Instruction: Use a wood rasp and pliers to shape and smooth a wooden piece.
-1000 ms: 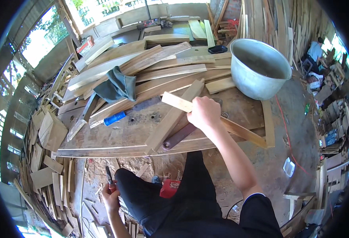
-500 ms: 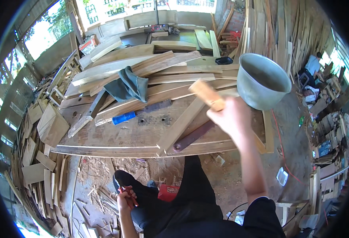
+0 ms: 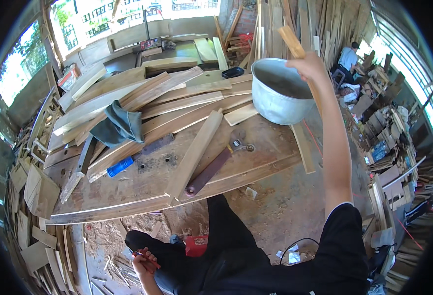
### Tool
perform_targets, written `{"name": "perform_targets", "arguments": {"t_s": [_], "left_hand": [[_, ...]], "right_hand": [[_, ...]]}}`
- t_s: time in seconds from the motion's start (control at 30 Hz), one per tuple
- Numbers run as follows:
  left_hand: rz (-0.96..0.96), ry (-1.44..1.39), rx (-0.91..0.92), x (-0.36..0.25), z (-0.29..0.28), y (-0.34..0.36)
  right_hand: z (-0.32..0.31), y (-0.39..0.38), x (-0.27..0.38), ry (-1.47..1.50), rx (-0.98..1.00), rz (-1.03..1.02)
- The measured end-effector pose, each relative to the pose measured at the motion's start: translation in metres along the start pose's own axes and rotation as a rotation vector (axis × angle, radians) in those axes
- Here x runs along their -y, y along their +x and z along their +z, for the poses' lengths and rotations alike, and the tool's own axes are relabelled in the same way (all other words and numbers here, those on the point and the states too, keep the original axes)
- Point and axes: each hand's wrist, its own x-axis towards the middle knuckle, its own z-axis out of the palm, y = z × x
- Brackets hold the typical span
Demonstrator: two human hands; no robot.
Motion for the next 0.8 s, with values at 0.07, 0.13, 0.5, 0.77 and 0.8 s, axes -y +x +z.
{"name": "perform_targets", "arguments": {"t_s": [0.07, 0.13, 0.5, 0.77, 0.8], "left_hand": [[-0.067, 0.019, -0.052, -0.001, 0.006, 0.003], [-0.106, 0.044, -0.063, 0.000, 0.016, 0.010], [-0.928, -0.441, 0.447, -0.022, 0.064, 0.024], [-0.465, 0.279, 0.254, -0.046, 0.027, 0.051], [-0.446, 0.284, 0.244, -0.050, 0.029, 0.049]], "right_hand": [[-0.010, -0.036, -0.004, -0.073, -0.166, 0.030], [-0.027, -0.082, -0.016, -0.127, -0.286, -0.045], [-0.056, -0.395, -0.222, -0.544, -0.045, 0.973], [-0.151, -0.685, -0.375, -0.665, -0.234, 1.488], [-0.160, -0.702, -0.383, -0.475, -0.201, 1.528]]}}
